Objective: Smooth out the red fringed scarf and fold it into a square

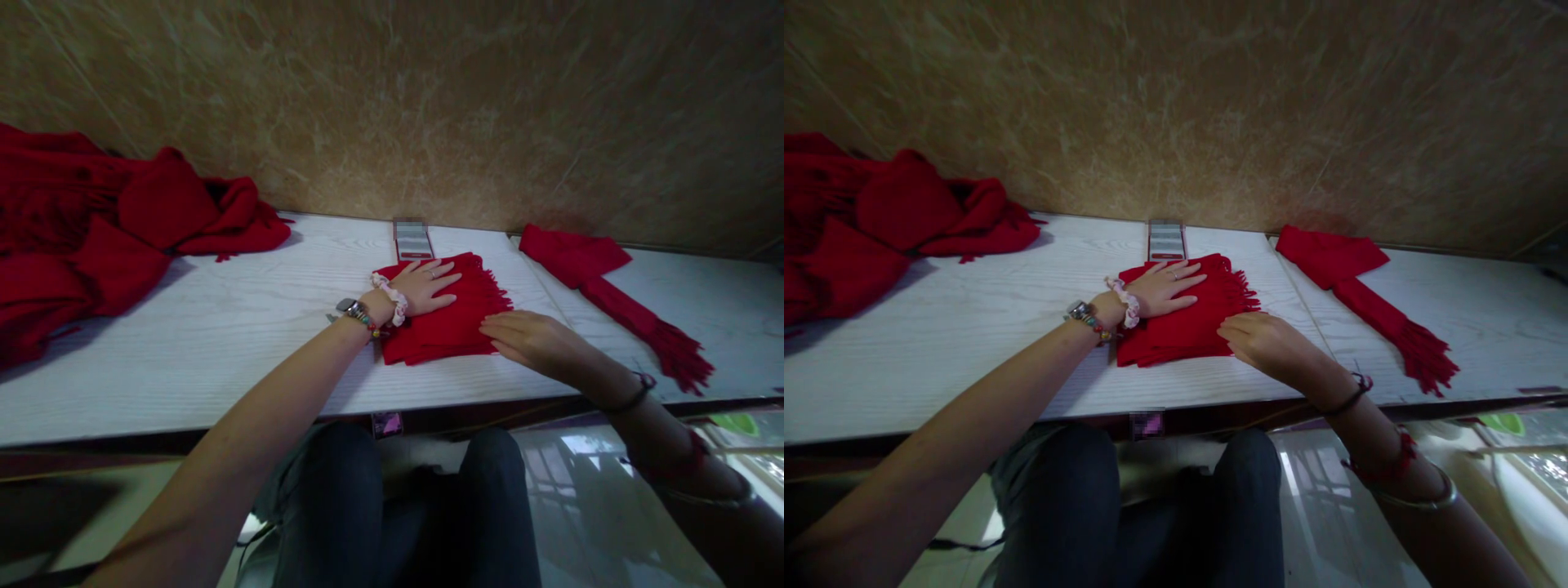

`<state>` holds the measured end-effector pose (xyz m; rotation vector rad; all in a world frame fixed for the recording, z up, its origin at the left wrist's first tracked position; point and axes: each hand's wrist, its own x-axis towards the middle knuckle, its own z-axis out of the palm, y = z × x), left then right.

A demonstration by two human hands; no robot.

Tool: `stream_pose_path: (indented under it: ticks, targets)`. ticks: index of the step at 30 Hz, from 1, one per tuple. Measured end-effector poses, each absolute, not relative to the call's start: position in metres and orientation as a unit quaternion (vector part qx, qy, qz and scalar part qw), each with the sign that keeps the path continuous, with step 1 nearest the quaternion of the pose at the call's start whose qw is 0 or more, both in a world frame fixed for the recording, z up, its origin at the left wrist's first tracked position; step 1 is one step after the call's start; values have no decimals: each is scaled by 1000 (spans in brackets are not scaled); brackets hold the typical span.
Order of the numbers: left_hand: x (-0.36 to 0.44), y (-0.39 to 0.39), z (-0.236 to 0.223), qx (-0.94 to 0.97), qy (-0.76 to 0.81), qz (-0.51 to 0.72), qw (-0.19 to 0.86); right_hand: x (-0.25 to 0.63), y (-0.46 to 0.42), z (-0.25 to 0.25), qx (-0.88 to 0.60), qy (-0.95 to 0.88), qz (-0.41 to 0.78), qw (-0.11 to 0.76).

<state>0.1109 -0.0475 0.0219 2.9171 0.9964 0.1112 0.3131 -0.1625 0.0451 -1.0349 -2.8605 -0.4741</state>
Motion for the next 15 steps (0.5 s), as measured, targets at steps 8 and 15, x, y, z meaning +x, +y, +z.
stream_pose_path:
  ticks: [8,15]
  targets:
    - [110,-48,21,944,327,42,30,309,-167,45,-336,-925,-176,0]
    - [110,-47,20,944,327,45,27,323,-166,39,-346,-927,-127,75]
